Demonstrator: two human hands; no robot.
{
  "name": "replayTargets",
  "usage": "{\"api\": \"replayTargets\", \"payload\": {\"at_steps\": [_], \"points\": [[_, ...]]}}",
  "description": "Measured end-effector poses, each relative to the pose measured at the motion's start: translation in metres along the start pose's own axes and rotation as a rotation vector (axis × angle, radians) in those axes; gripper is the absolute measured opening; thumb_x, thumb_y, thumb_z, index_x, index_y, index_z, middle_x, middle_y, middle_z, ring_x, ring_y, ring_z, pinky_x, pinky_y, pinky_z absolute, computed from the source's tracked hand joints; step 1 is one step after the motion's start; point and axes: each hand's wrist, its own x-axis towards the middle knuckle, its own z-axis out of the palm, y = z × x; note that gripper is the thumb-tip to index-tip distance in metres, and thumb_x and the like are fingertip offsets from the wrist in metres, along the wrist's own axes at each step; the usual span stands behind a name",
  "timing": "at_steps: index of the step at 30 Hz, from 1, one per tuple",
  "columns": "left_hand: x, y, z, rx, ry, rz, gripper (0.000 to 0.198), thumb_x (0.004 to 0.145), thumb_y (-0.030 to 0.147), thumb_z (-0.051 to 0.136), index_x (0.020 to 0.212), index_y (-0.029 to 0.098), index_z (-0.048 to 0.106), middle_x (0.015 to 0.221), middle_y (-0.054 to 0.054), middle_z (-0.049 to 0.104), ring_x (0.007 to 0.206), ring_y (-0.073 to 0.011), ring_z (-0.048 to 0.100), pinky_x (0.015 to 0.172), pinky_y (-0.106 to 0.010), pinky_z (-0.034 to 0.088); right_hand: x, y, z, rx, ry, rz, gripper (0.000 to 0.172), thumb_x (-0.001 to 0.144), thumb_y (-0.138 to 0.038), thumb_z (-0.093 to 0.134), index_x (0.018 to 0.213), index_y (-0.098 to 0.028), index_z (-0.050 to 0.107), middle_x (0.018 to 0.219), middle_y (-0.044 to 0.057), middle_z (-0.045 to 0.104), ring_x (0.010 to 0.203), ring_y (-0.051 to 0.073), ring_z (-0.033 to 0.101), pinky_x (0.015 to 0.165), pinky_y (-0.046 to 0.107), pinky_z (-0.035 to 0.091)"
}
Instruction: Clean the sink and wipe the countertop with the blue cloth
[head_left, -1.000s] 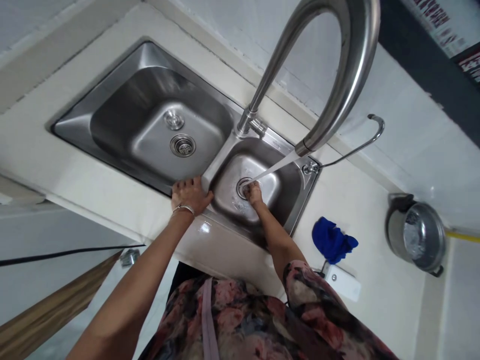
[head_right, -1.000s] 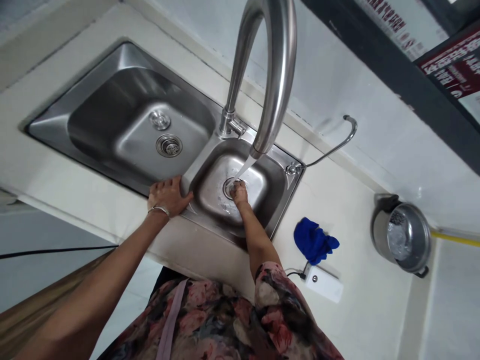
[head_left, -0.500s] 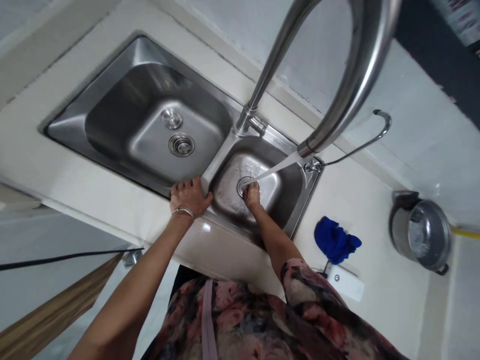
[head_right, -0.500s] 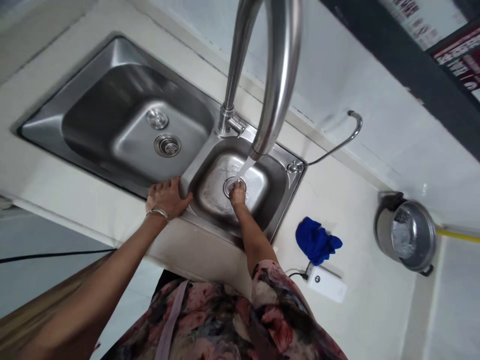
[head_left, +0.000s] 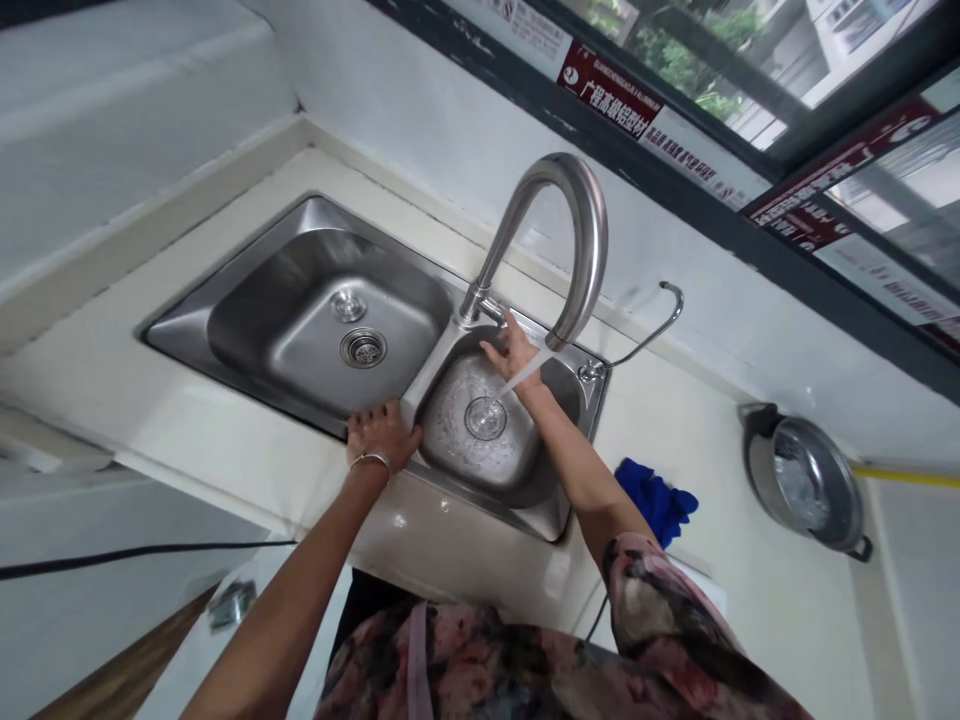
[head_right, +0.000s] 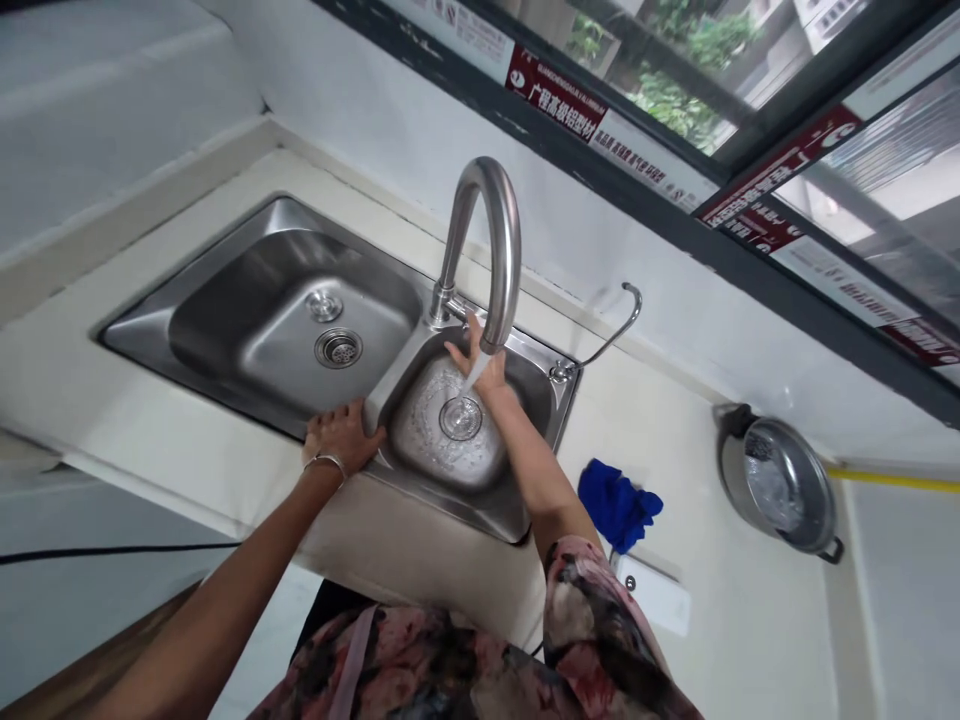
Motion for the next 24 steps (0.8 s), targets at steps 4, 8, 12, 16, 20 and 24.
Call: {"api": "replayTargets", "payload": {"at_steps": [4,8,12,16,20,24], "points": [[0.0,0.0,0.0,-0.004,-0.013,0.005,0.066,0.093,0.053,0.047,0.143,0.011,0.055,0.134,-0.023,0.067,0.129,-0.0388,0.059,0.113,-0.049,0.033,0.017,-0.023,0.003,0.032,0.15,0.027,0.042,0.107,-0.045,0.048,0.136,-0.017,0.058,0.11,0.012,0.063,0.104,0.028,0.063,0.105,0.046,0.05],[0.002,-0.001,0.002,-0.011,-0.002,0.017,0.066,0.093,0.054,0.047,0.142,0.01,0.055,0.134,-0.024,0.067,0.127,-0.0396,0.06,0.112,-0.05,0.034,0.018,-0.024,0.002,0.083,0.154,0.01,0.035,0.106,-0.036,0.048,0.134,-0.017,0.058,0.109,0.012,0.062,0.105,0.028,0.063,0.104,0.046,0.051],[0.003,-0.001,0.003,-0.001,-0.002,0.004,0.063,0.093,0.052,0.048,0.139,0.01,0.056,0.131,-0.023,0.068,0.126,-0.0393,0.06,0.112,-0.049,0.034,0.017,-0.015,0.0,0.177,0.208,-0.052,0.029,0.105,-0.034,0.051,0.126,-0.016,0.061,0.102,0.01,0.065,0.089,0.023,0.064,0.094,0.041,0.056],[0.003,0.001,0.004,0.0,-0.01,0.0,0.063,0.093,0.052,0.048,0.14,0.011,0.055,0.131,-0.022,0.068,0.125,-0.0391,0.061,0.11,-0.048,0.035,0.016,-0.006,-0.004,0.327,0.212,-0.08,0.038,0.105,-0.046,0.055,0.126,-0.015,0.059,0.099,0.009,0.067,0.08,0.02,0.064,0.08,0.039,0.061],[0.003,0.001,0.005,-0.002,-0.006,-0.002,0.064,0.093,0.052,0.049,0.142,0.011,0.054,0.133,-0.022,0.067,0.126,-0.0398,0.06,0.11,-0.049,0.035,0.016,0.001,-0.012,0.397,0.112,-0.178,0.052,0.101,-0.056,0.061,0.133,-0.016,0.058,0.1,0.009,0.068,0.08,0.021,0.065,0.078,0.042,0.063],[0.004,0.0,0.006,-0.007,-0.013,-0.009,0.066,0.092,0.053,0.05,0.143,0.011,0.053,0.134,-0.023,0.067,0.128,-0.0399,0.059,0.112,-0.049,0.033,0.018,0.003,-0.013,0.394,0.131,-0.206,0.056,0.101,-0.062,0.059,0.13,-0.015,0.059,0.098,0.011,0.069,0.082,0.024,0.066,0.081,0.047,0.063]]}}
